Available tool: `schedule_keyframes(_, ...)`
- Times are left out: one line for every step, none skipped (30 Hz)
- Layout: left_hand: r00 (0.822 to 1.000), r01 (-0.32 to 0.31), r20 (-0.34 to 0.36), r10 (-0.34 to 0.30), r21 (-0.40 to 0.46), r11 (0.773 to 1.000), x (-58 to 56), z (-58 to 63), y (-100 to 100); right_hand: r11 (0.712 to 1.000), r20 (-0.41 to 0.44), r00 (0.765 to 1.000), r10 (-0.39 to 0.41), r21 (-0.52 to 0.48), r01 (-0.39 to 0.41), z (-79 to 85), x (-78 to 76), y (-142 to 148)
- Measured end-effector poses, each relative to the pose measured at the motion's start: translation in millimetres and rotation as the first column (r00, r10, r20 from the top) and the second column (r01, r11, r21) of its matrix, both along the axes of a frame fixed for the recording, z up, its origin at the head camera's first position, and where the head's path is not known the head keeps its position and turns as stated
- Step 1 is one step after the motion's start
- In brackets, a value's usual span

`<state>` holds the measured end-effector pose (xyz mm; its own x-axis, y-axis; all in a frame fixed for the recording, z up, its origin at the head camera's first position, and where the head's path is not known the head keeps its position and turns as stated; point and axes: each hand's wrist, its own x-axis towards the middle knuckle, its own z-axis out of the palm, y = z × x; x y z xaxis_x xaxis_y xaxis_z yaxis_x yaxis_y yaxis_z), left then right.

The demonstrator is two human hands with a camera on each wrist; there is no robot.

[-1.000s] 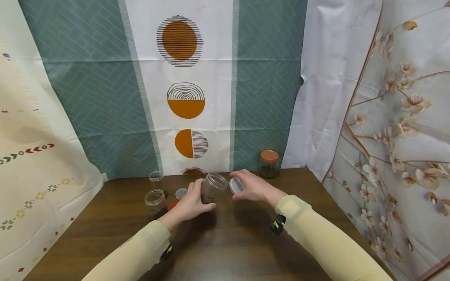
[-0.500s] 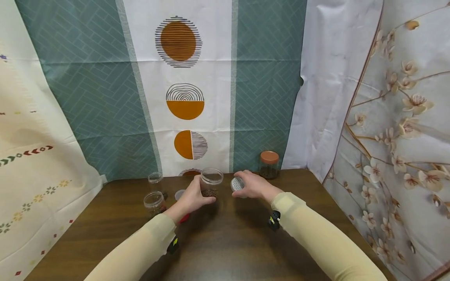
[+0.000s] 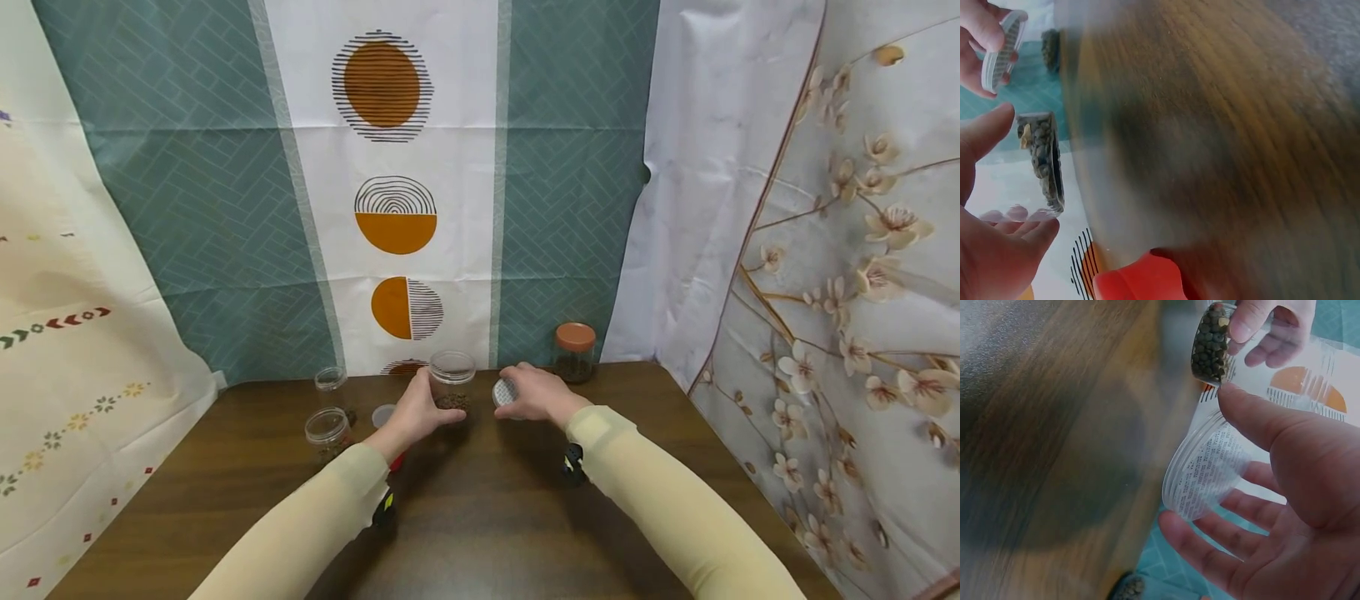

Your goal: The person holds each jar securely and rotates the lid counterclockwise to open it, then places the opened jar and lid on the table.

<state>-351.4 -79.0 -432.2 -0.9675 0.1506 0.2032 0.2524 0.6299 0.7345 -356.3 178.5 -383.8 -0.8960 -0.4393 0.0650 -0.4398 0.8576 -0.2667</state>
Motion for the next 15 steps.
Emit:
schedule_keyframes(1.0,-0.001,0.003,0.001,0.001,1.0,-0.8,0.1,0.5,1.0,-0.001,1.0,-0.002,0.006,0.002,-0.7,-1.5,-1.4)
schedule_keyframes(1.0,-0.002,0.005,0.002,-0.002,1.0,-1.7,0.1,1.0,1.0,0.001,1.0,-0.006,0.012,0.006,-1.6,-3.1,-2.8)
schedule_keyframes(1.0,-0.004,0.007,0.004,-0.004,1.0,-2.5,-0.1,1.3,1.0,0.005,1.0,-0.01,0.017,0.01,-2.6,-4.8,-4.0)
schedule_keyframes(1.0,-0.006,0.009,0.006,-0.006,1.0,-3.3,-0.2,1.5,1.0,0.01,1.0,-0.013,0.023,0.013,-3.9,-6.4,-5.1)
schedule_keyframes(1.0,-0.009,0.012,0.009,-0.01,1.0,-4.0,-0.5,1.7,0.999,0.015,1.0,-0.017,0.028,0.016,-5.2,-7.9,-6.2)
schedule_keyframes(1.0,-0.014,0.011,0.014,-0.013,1.0,-4.8,-0.9,1.7,0.999,0.02,1.0,-0.021,0.035,0.02,-6.7,-9.3,-7.0)
schedule_keyframes(1.0,-0.021,0.013,0.021,-0.016,1.0,-5.5,-1.1,1.8,0.999,0.023,0.999,-0.024,0.043,0.023,-8.2,-10.8,-7.7)
schedule_keyframes(1.0,-0.027,0.012,0.027,-0.017,0.999,-6.1,-1.3,1.8,0.998,0.025,0.999,-0.028,0.05,0.026,-9.4,-12.2,-8.3)
schedule_keyframes(0.999,-0.032,0.01,0.032,-0.016,0.999,-6.7,-1.4,1.8,0.998,0.027,0.999,-0.033,0.057,0.032,-10.4,-13.4,-8.9)
schedule_keyframes(0.999,-0.038,0.01,0.038,-0.015,0.999,-7.4,-1.6,2.0,0.997,0.027,0.999,-0.038,0.064,0.036,-11.8,-14.9,-9.3)
schedule_keyframes(0.999,-0.042,0.011,0.042,-0.014,0.999,-8.5,-2.0,2.1,0.997,0.03,0.999,-0.043,0.07,0.041,-13.2,-16.7,-9.7)
schedule_keyframes(0.999,-0.044,0.012,0.045,-0.009,0.999,-9.4,-2.3,2.2,0.996,0.03,0.998,-0.049,0.077,0.046,-14.4,-18.1,-10.0)
schedule_keyframes(0.999,-0.048,0.017,0.048,-0.004,0.999,-10.6,-2.8,2.5,0.995,0.029,0.998,-0.051,0.085,0.048,-15.8,-19.5,-10.5)
schedule_keyframes(0.999,-0.05,0.021,0.05,0.003,0.999,-11.7,-3.6,2.7,0.995,0.032,0.998,-0.052,0.089,0.049,-17.4,-21.0,-11.0)
schedule_keyframes(0.998,-0.052,0.028,0.052,0.011,0.999,-12.5,-4.2,3.1,0.995,0.036,0.998,-0.054,0.091,0.051,-19.0,-21.9,-11.5)
